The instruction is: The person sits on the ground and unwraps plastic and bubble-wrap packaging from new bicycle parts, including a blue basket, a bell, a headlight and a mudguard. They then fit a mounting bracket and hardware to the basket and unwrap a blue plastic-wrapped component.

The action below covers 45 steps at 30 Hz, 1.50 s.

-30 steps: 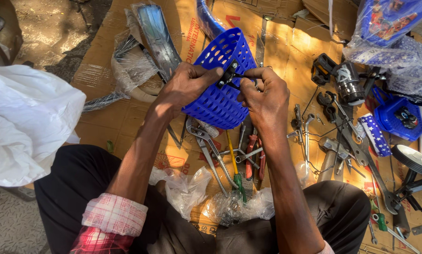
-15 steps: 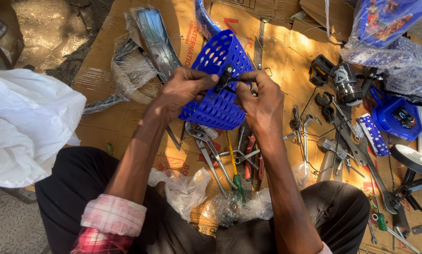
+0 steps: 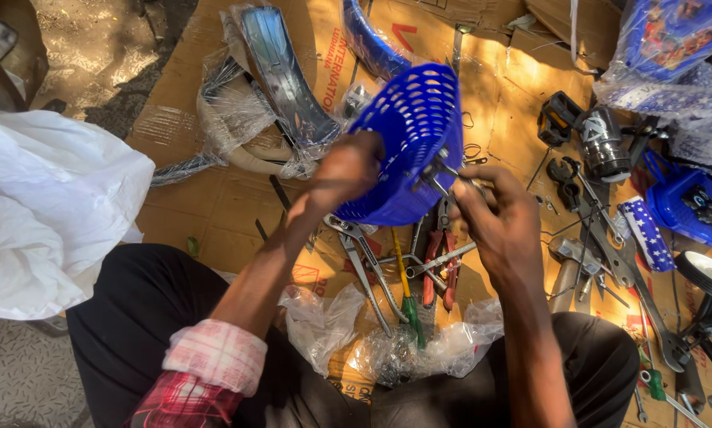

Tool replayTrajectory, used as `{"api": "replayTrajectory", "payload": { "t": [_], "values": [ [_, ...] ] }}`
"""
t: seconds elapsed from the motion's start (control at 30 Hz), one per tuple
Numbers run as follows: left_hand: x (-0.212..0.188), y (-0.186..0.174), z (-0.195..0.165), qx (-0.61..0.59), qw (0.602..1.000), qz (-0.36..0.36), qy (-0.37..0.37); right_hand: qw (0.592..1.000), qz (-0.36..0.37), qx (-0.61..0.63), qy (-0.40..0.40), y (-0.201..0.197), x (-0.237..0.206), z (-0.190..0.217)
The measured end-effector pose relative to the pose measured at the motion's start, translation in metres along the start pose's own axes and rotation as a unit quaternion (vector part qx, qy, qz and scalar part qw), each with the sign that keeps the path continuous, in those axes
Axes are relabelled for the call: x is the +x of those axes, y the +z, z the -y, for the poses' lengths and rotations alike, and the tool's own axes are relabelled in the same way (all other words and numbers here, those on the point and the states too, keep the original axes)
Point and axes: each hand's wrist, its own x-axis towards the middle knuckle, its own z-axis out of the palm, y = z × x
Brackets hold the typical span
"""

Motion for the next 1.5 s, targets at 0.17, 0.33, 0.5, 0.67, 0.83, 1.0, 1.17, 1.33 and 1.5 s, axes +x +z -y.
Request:
{"api": "replayTrajectory", "payload": {
  "t": [0.17, 0.33, 0.5, 0.67, 0.83, 1.0, 1.17, 1.33, 1.5],
  "values": [
    [0.011, 0.031, -0.003, 0.205, 0.975, 0.072, 0.036, 1.0, -0.026, 0.004, 0.006, -0.004, -0.01, -0.015],
    [0.022, 0.051, -0.008, 0.259, 0.942, 0.212, -0.017, 1.0, -0.02, 0.005, 0.005, -0.01, -0.004, -0.017],
    [0.029, 0.053, -0.012, 0.298, 0.917, 0.263, 0.028, 1.0, -0.015, 0.013, 0.017, -0.012, 0.002, -0.014],
    [0.029, 0.037, -0.013, 0.116, 0.965, 0.233, -0.035, 1.0, -0.017, -0.007, 0.016, -0.012, 0.008, -0.008],
    [0.022, 0.011, -0.012, -0.036, 0.993, 0.098, -0.053, 0.999, -0.006, -0.048, -0.015, -0.005, 0.019, 0.004],
    [0.011, -0.014, -0.013, -0.327, 0.917, 0.051, -0.224, 0.991, -0.035, -0.124, -0.019, 0.015, 0.029, 0.018],
    [0.0, -0.031, -0.018, -0.314, 0.918, 0.014, -0.241, 0.996, -0.026, -0.09, -0.015, 0.028, 0.032, 0.027],
    [-0.008, -0.04, -0.024, -0.405, 0.882, 0.009, -0.24, 0.999, -0.01, -0.04, -0.025, 0.031, 0.032, 0.029],
    [-0.012, -0.045, -0.031, -0.413, 0.877, 0.016, -0.245, 0.992, -0.021, -0.116, -0.045, 0.031, 0.027, 0.033]
  ]
}}
